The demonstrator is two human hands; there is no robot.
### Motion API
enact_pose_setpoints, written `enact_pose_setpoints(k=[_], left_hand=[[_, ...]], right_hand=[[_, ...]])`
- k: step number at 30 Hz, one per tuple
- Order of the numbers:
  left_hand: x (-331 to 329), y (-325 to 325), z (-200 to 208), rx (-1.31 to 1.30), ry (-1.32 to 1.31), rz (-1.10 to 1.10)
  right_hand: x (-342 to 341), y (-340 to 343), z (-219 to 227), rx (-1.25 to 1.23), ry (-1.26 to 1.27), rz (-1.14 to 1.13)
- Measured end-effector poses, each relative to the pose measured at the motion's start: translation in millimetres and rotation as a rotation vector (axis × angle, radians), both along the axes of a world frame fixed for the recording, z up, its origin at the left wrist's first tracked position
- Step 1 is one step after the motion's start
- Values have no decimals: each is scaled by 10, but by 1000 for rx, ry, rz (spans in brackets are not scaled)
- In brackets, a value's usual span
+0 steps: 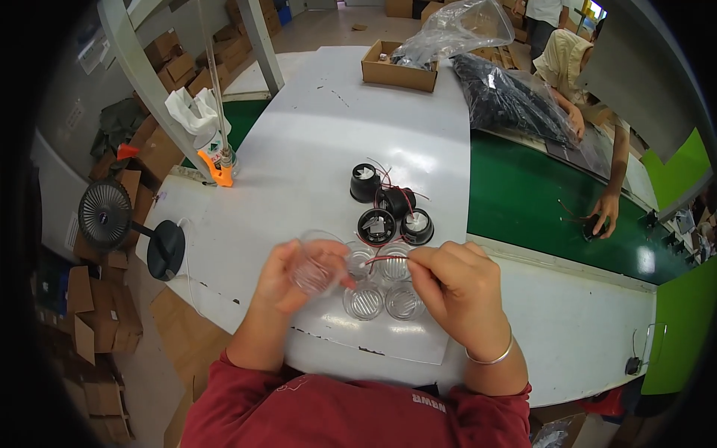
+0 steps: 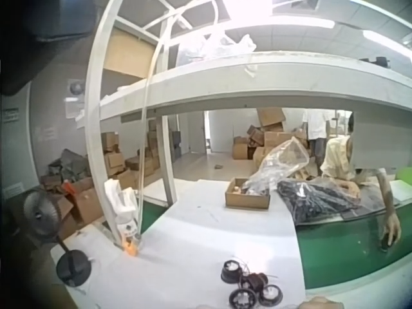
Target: The person assembles electronic light components by fitting plastic lenses onto circular LED light housings by hand.
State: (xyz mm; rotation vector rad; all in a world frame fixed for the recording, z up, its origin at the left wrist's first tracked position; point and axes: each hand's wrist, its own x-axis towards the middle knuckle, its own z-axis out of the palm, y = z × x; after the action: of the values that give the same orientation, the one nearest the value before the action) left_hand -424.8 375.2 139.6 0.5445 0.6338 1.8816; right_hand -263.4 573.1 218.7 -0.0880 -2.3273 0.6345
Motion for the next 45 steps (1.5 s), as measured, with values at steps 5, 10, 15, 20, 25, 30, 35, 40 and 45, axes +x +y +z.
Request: enact_pose_setpoints(k=[5,10,15,20,25,30,35,40,45], left_hand=[[232,87,5,-135,27,-95],[241,46,50,-138,159,-103],[261,21,47,-228,179,-140],[372,43,36,-289,254,-33],[342,-28,165,-123,597,183],[429,-62,273,-114,1207,323],[493,-112,262,-105,1097,412],[438,-100,174,-82,975,530],[478,-53,189,76,717,684]], right_hand=[[-19,-14,-17,-257,-228,277],[-42,19,-8,-502,-386,505],[-65,-27,-32,-766,-478,641],[-86,-106,-86,-1132,-533,714],[-57,-85,-49,-1195,-558,658],[-10,-258,-47,-1207,-528,602],[-25,-298,-112,-966,-504,630],[-83,-383,-51,-520,-106,568],[-118,-335,-117,-351,-289,480]])
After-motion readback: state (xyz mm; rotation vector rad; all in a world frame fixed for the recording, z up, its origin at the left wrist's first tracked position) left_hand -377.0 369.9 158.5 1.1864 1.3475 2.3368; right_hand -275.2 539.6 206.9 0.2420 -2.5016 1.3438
